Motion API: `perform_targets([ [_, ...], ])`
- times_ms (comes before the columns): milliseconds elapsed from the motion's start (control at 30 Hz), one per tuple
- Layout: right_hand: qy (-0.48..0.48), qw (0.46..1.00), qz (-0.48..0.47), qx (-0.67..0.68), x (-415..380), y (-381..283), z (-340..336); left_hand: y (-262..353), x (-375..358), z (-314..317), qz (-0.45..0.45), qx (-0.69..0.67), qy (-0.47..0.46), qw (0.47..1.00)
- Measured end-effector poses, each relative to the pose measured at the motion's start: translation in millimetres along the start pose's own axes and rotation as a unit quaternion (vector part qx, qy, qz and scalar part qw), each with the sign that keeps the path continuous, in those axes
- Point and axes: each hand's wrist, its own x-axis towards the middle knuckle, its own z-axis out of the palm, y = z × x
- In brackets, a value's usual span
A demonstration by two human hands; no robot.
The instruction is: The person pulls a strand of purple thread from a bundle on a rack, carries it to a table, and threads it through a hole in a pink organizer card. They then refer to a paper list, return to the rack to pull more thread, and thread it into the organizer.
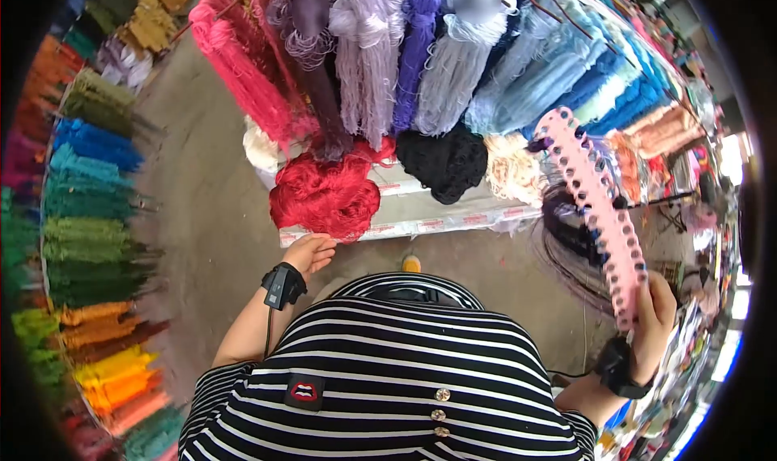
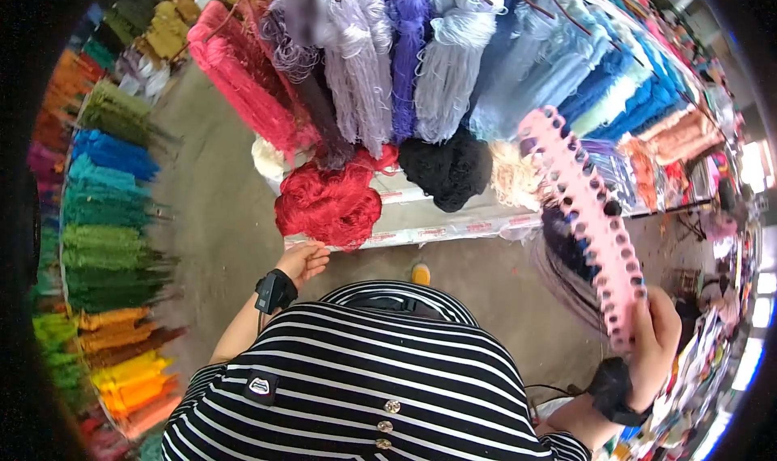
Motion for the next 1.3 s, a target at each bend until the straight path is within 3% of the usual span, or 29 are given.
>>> perform_targets([
  [133, -0.128, 0.985, -0.014, 0.111, 28, -9, -18, -14, -4, 6, 0.014, -0.015, 0.015, 1.000],
  [167, -0.133, 0.984, -0.068, 0.094, 42, -10, -8, -15, -6, 7, 0.016, -0.021, 0.026, 0.999],
  [233, -0.112, 0.982, -0.134, 0.070, 71, -18, 31, -17, -11, 5, 0.021, -0.033, 0.049, 0.998],
  [300, -0.204, 0.973, -0.093, 0.058, 110, -12, 72, -23, -16, -4, 0.027, -0.051, 0.062, 0.996],
  [333, -0.212, 0.965, -0.147, 0.056, 129, 0, 102, -26, -18, -9, 0.030, -0.059, 0.068, 0.996],
  [400, -0.273, 0.945, -0.169, 0.067, 155, 11, 156, -32, -29, -18, 0.027, -0.081, 0.097, 0.992],
  [500, -0.245, 0.919, -0.299, 0.076, 175, 12, 228, -49, -43, -41, 0.027, -0.135, 0.138, 0.981],
  [533, -0.272, 0.928, -0.242, 0.080, 179, 6, 242, -55, -49, -47, 0.030, -0.151, 0.152, 0.976],
  [600, -0.199, 0.928, -0.305, 0.081, 195, 37, 293, -68, -64, -57, 0.035, -0.181, 0.179, 0.966],
  [667, -0.148, 0.915, -0.371, -0.055, 206, 56, 321, -82, -77, -60, 0.030, -0.209, 0.208, 0.955],
  [700, -0.121, 0.905, -0.405, -0.053, 206, 65, 333, -90, -83, -60, 0.026, -0.220, 0.223, 0.949],
  [800, -0.223, 0.870, -0.434, -0.071, 209, 97, 377, -112, -97, -55, 0.012, -0.244, 0.247, 0.938],
  [933, -0.325, 0.881, -0.329, -0.103, 211, 133, 430, -122, -102, -39, -0.008, -0.233, 0.257, 0.938],
  [1033, -0.150, 0.924, -0.291, -0.198, 205, 149, 430, -111, -97, -27, -0.013, -0.204, 0.248, 0.947],
  [1067, -0.151, 0.947, -0.230, -0.167, 207, 152, 422, -105, -94, -22, -0.015, -0.187, 0.247, 0.951],
  [1133, -0.080, 0.967, -0.227, -0.080, 214, 172, 402, -89, -85, -13, -0.018, -0.158, 0.233, 0.959],
  [1200, -0.046, 0.978, -0.202, -0.039, 212, 183, 358, -69, -74, -2, -0.016, -0.132, 0.206, 0.970],
  [1267, -0.088, 0.992, -0.068, 0.054, 200, 199, 310, -44, -62, 17, -0.001, -0.102, 0.173, 0.980],
  [1300, -0.079, 0.994, -0.051, 0.054, 192, 211, 288, -30, -52, 27, 0.012, -0.088, 0.156, 0.984],
])
